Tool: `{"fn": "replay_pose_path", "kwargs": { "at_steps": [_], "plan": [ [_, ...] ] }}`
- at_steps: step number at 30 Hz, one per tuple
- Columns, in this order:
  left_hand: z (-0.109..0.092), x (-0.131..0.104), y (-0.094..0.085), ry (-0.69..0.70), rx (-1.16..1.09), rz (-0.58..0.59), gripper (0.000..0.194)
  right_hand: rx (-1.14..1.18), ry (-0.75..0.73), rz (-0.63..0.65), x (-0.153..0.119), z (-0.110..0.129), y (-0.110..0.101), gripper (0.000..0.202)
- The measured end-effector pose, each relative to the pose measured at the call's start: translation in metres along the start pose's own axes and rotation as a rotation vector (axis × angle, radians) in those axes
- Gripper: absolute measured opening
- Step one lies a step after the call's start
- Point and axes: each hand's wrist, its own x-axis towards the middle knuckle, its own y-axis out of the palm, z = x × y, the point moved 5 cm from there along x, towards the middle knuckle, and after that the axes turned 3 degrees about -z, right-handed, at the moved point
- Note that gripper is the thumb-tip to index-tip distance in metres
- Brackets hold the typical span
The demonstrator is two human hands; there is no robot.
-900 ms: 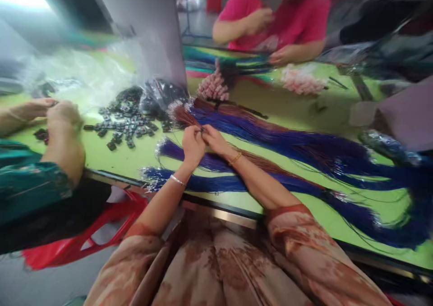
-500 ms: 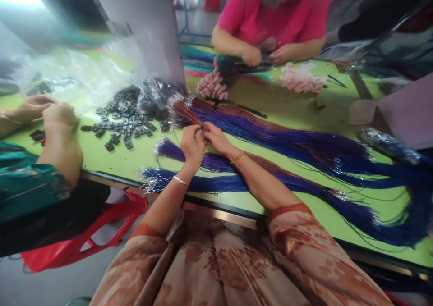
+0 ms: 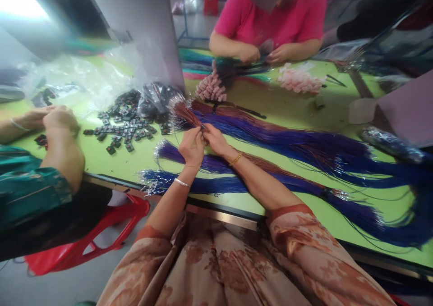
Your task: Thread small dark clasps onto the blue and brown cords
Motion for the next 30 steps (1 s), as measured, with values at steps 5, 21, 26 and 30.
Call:
{"fn": "replay_pose_path", "kwargs": {
  "at_steps": [5,21,26,30],
  "plan": [
    [-0.0002,0.0006,-0.0006,0.021,-0.011,-0.040,0.021,-0.018,-0.026,-0.034,-0.0014,0.0028,-0.0004,0.027],
    [0.0046,0.0021,-0.0026,-0.030,-0.045,-0.044,0.026,0.049,0.022,-0.028,-0.0030,0.0072,0.0027,0.020],
    [0.0048,0.0001,0.0030,-0.052,-0.017,0.012,0.025,-0.071,0.006,-0.071,-0.0036,0.0045,0.0013,0.026],
    [0.0018,0.0004,0.0032,-0.074,-0.018,0.050,0.022,-0.217,-0.046,-0.092,-0.0050,0.0036,-0.0002,0.028]
  ]
}}
